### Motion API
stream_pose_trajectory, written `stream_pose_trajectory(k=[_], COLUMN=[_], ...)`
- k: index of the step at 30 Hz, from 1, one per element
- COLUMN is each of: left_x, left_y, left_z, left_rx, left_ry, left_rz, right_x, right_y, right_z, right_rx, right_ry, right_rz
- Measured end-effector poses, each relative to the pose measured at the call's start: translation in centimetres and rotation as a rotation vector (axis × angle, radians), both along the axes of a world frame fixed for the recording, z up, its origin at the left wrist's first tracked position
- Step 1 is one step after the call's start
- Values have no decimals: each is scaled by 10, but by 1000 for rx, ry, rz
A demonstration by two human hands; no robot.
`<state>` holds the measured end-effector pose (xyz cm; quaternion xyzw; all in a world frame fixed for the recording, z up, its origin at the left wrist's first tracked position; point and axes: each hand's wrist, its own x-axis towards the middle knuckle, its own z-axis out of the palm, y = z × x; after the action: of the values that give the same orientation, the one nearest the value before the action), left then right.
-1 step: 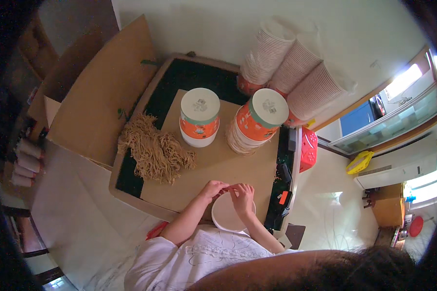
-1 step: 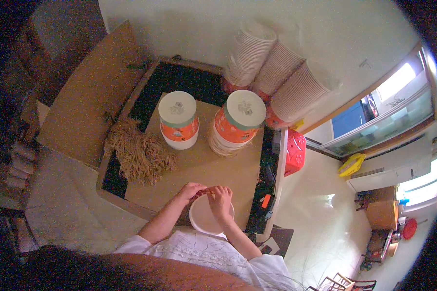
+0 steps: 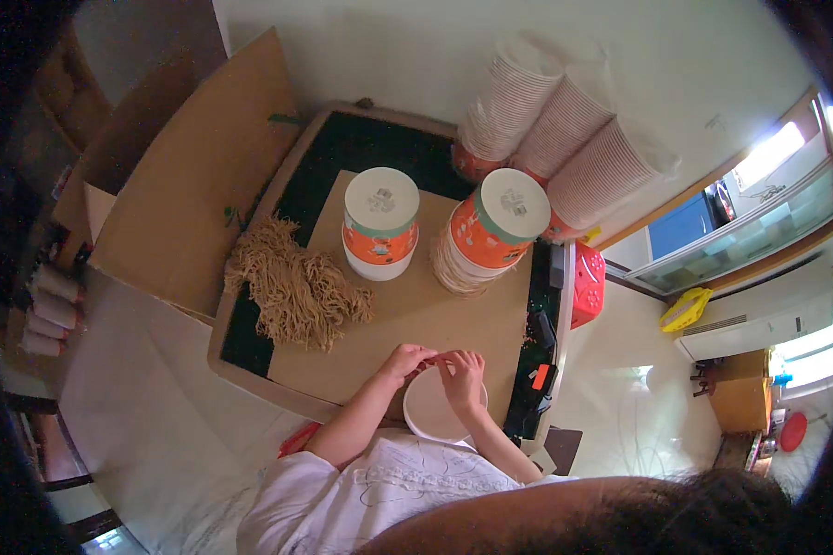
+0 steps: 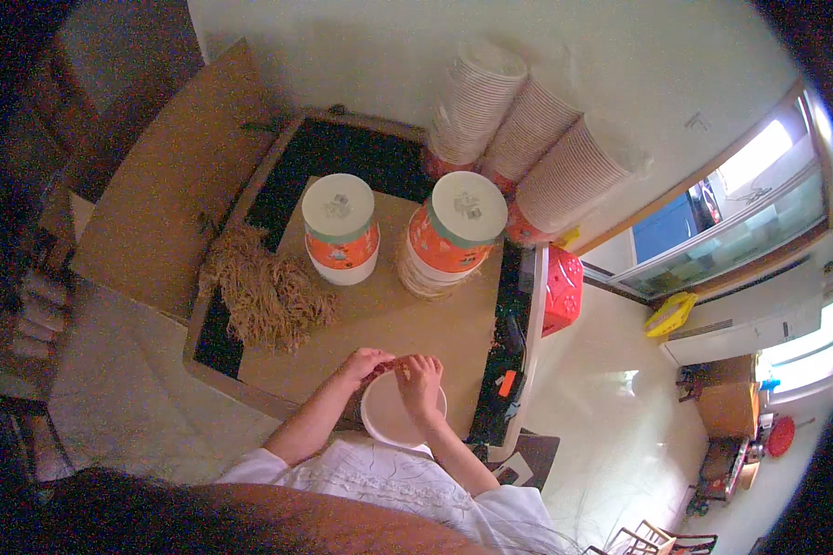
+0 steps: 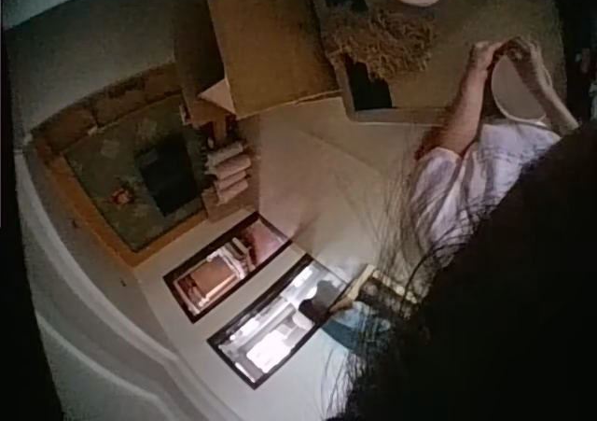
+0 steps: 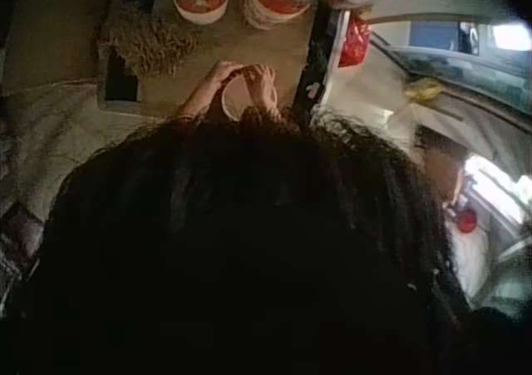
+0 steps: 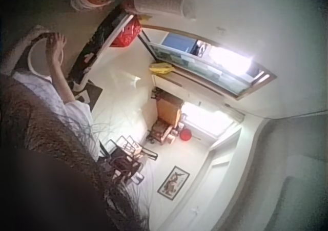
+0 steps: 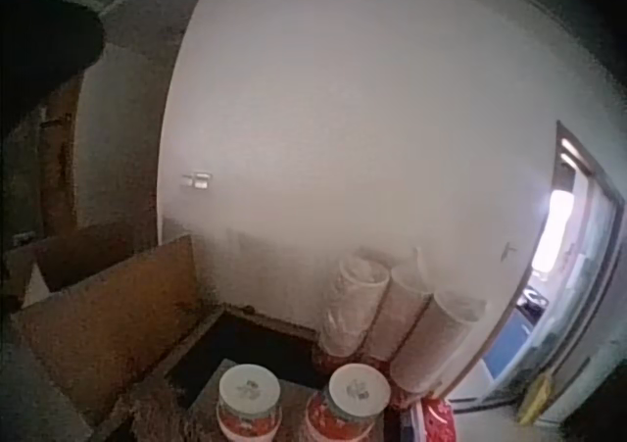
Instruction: Packing plastic containers with shredded paper at a workspace.
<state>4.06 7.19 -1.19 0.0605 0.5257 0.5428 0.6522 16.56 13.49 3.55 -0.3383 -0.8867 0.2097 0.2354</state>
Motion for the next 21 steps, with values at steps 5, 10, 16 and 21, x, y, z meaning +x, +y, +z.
stream_pose_trajectory(k=[5, 10, 16, 21], left_x=[0, 2, 5, 7], left_y=[-1, -1, -1, -2], left_z=[8, 7, 1, -1], left_rx=[-5, -16, 0, 35], left_ry=[17, -13, 11, 154], left_rz=[-14, -4, 78, 22], right_x=[1, 2, 4, 10], right_y=[0, -2, -4, 5], right_z=[4, 6, 15, 6], right_rx=[29, 53, -3, -134], right_ry=[15, 6, 6, 49], right_rz=[11, -2, 22, 74])
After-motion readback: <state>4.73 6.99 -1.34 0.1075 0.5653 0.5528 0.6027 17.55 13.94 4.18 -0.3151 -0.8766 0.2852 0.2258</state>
